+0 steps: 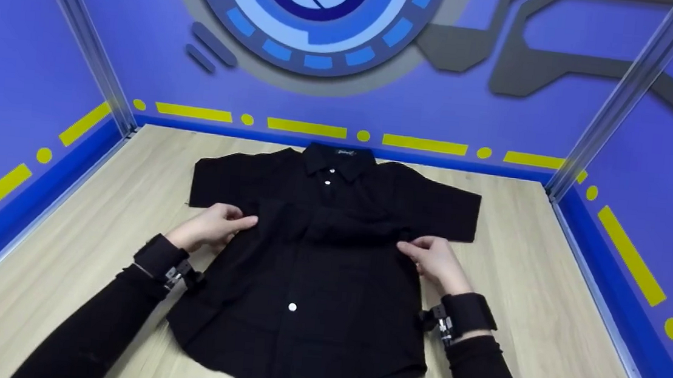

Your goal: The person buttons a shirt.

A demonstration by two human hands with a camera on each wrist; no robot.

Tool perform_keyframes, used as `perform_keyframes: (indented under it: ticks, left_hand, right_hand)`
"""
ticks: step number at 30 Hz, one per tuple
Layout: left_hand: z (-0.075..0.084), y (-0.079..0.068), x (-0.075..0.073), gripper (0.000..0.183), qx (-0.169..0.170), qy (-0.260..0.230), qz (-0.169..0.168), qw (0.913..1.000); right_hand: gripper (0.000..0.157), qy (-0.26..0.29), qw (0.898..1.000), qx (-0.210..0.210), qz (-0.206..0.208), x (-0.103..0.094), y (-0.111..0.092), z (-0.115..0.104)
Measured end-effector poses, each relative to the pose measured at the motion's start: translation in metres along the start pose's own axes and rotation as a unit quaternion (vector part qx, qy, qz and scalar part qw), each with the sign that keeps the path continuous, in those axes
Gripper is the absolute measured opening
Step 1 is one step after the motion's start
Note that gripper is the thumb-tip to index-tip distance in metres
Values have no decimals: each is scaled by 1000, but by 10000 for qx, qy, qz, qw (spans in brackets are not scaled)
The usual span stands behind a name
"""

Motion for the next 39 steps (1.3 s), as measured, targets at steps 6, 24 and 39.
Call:
perform_keyframes:
  ticks: [6,24,39]
  left_hand:
    - [-8,8,9,27,185,-872,268,9957]
    - [-11,20,-17,49,618,-4510,806,8867]
    - [-26,22,-15,61,186,-3362,467,9404]
  right_hand:
    - [25,356,9989,-286,87,7,5,2]
    - [14,4270,8906,-1526,-353,-26,1,14]
    - [32,2957,9524,-464,-583,-15,5,26]
Point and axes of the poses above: each hand's wrist, its own y-axis towards the middle knuckle, its own x-axis out of the palm, z = x × y, the point moved 2 cm from there along y, towards the middle knuckle, and after that the axes turned 7 degrees about -y, right-handed, at the moved point
